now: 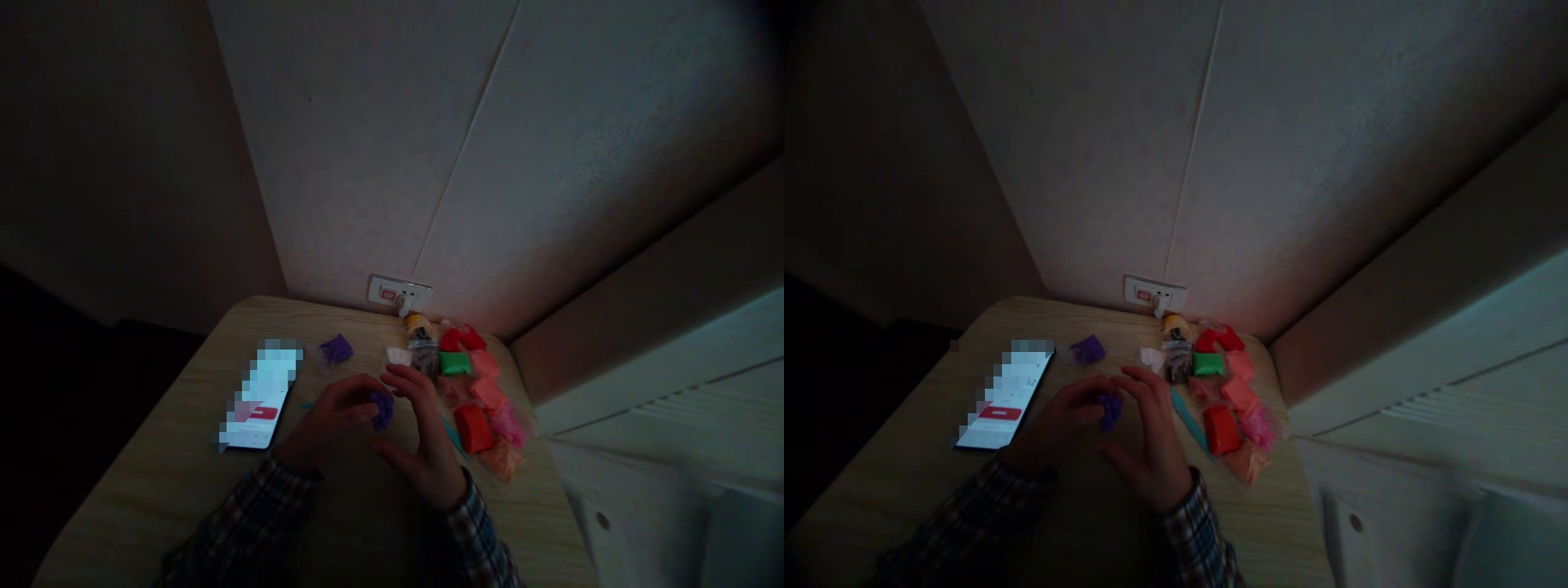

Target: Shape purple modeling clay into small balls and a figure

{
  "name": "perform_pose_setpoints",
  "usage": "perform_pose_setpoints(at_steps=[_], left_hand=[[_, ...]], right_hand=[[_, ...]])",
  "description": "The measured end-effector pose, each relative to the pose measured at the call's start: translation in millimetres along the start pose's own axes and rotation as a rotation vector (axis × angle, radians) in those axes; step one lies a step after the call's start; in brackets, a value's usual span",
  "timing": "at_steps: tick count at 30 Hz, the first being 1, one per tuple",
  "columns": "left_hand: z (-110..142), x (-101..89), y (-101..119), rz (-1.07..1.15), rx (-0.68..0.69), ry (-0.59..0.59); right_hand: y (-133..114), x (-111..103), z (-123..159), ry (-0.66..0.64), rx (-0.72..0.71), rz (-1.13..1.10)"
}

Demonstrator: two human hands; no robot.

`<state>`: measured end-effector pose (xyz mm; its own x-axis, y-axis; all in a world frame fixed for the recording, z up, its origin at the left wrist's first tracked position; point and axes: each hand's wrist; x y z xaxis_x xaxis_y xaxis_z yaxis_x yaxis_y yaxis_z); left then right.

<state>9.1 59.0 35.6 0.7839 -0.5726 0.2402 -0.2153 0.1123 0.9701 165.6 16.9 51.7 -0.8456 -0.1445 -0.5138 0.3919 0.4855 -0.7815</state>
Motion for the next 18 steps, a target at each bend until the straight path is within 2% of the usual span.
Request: perform_pose_setpoints(at_steps=[4, 10, 14, 18], left_hand=[[1, 1.0, 2, 0.014, -0.060, 0.013], [2, 0.9, 1, 0.040, -0.054, 0.020], [4, -5.7, 4, 0.120, -0.064, 0.016], [6, -18.4, 9, 0.230, -0.070, 0.112]], right_hand=[[-1, 1, 0, -0.006, 0.016, 0.085], [-3, 1, 0, 0.002, 0.023, 0.116], [-3, -2, -1, 0.030, 0.022, 0.122], [6, -2, 6, -0.022, 0.052, 0.086]])
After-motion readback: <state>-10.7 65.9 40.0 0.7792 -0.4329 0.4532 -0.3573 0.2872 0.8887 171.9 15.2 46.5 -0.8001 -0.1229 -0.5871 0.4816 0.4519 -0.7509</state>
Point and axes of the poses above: each hand's wrist, its own z-axis away from the middle knuckle, its own x-axis out of the palm, y = z × x, and after that the axes turned 7 degrees about -y, right-handed
